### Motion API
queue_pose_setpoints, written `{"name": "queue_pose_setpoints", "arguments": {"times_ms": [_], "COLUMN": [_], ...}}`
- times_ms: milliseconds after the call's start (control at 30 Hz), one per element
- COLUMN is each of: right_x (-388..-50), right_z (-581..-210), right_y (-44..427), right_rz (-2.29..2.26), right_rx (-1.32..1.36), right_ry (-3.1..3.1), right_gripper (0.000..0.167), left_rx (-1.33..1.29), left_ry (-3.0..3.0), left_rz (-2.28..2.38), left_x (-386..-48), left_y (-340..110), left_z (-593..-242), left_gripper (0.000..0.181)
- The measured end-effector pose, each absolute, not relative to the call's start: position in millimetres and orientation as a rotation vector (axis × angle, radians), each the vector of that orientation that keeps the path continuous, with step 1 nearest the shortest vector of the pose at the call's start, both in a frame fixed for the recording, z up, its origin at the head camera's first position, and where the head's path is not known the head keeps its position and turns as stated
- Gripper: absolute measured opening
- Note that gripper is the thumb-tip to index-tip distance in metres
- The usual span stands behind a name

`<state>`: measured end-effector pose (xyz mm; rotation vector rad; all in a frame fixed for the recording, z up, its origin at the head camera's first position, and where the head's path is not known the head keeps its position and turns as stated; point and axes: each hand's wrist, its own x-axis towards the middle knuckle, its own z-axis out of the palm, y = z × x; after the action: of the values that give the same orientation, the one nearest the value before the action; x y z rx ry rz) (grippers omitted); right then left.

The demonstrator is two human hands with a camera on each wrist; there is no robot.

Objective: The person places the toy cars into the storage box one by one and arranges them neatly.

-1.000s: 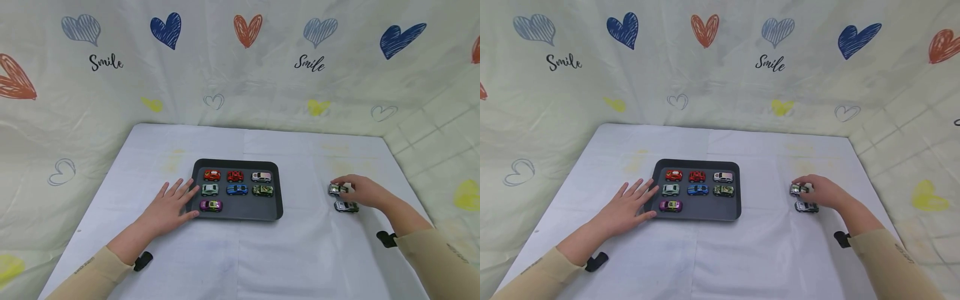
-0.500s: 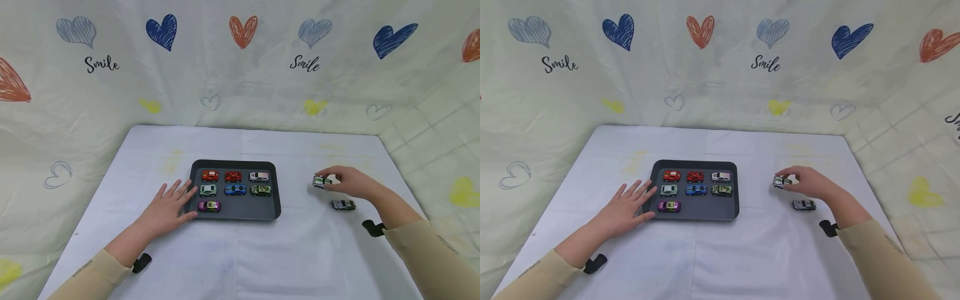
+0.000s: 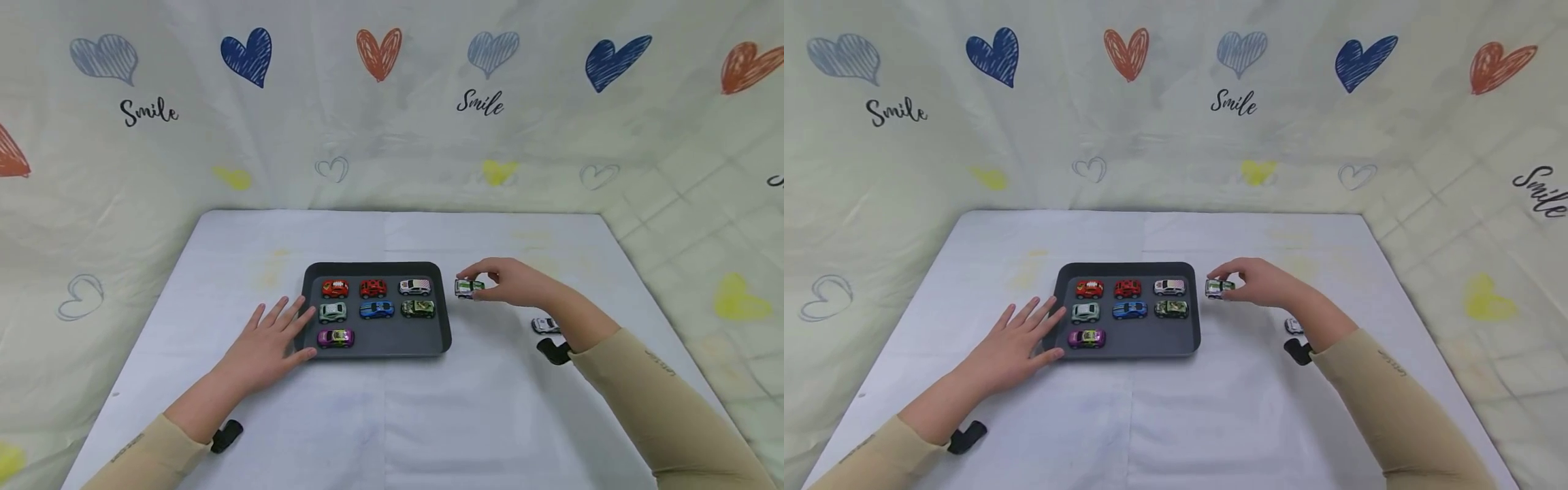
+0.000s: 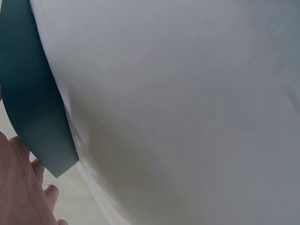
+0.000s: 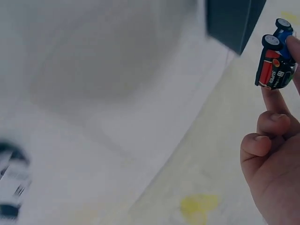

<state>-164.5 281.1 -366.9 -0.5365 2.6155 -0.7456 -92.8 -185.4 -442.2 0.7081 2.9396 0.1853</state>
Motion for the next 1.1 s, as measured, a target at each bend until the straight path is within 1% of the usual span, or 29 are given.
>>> {"name": "queue_pose_setpoints", "arguments": {"times_ms": [367,567,767,1100], "right_x": [-165,-160,-157,-151], "right_z": [-364,-364,-364,-380], "right_y": [198,164,147,134], "right_rz": [-0.677,-0.641,-0.607,-0.466], "right_rx": [-0.695,-0.778,-0.810,-0.838], "right_ry": [2.518,2.477,2.470,2.478], "right_gripper": [0.037,0.036,0.037,0.036], "left_rx": [0.694,0.690,0.692,0.708], "left_ry": [2.934,2.928,2.929,2.936], "left_rz": [0.193,0.169,0.177,0.177], "left_x": [-91,-93,-92,-91], "left_y": [-185,-186,-186,-185], "left_z": [-441,-442,-441,-438], "left_gripper": [0.081,0.082,0.081,0.080]}}
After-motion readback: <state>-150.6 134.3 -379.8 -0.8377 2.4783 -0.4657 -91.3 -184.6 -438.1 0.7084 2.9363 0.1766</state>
